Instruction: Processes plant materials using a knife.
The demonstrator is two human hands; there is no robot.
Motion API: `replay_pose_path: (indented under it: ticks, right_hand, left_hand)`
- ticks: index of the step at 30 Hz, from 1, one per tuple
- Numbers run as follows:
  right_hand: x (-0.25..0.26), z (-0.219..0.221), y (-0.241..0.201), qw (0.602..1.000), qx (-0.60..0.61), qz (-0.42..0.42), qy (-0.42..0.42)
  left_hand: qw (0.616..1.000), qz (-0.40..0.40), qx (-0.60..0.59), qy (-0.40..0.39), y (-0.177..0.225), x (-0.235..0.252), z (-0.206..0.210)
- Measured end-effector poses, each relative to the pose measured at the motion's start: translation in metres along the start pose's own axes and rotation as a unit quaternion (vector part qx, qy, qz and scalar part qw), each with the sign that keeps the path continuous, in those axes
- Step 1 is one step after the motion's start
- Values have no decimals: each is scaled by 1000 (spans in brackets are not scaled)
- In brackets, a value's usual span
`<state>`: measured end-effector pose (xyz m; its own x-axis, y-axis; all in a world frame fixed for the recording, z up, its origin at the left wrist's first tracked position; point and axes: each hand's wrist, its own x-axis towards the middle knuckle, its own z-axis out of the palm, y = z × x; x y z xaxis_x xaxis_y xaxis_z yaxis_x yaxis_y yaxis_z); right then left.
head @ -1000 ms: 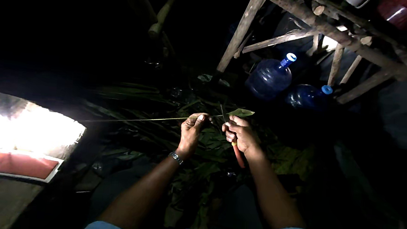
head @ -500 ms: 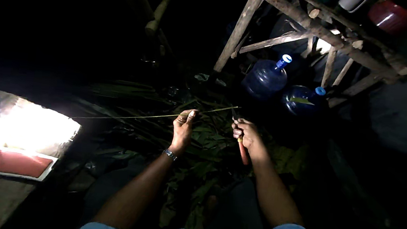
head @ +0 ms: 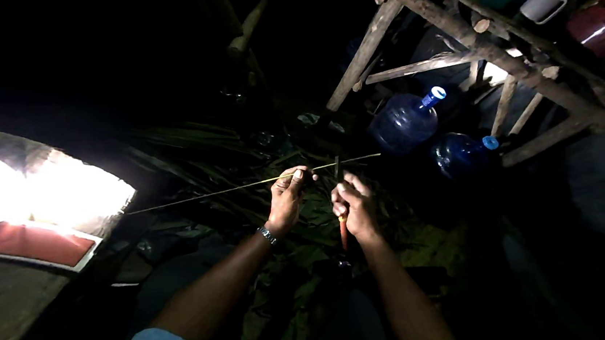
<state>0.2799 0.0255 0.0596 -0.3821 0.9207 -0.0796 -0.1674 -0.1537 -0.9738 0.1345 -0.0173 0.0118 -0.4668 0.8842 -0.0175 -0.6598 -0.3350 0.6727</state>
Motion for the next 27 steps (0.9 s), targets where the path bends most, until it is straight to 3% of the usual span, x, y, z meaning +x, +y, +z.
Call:
replay_pose_path:
  ticks: [5,9,12,14,16,19,22,27]
  right_hand:
    - [6,11,2,999,-4,45,-6]
    - [19,-18,-18,987,65,58,135]
    - [31,-63,-24,953,139,26,268]
    - [30,-81,-23,941,139,15,309]
    - [22,-78,-25,956,100,22,274]
    - [7,-50,-23,994,19,29,105]
    - [-3,-12,-13,997,-49,53,-35]
    - [-5,19,-1,994,-46,83,-48]
  left_hand:
    - [999,11,38,-27,-9,-9,1]
    - [998,33,46,-16,1,-7,1]
    - [999,33,19,11,6,-4,1]
    - [999,31,-3,29,9,0,-1]
    - [999,25,-15,43,9,1,0]
    - [998,9,-13,57,4,1,0]
    - [998,-10,-1,63,1,-4,1]
    - [999,13,32,29,-3,-13,4]
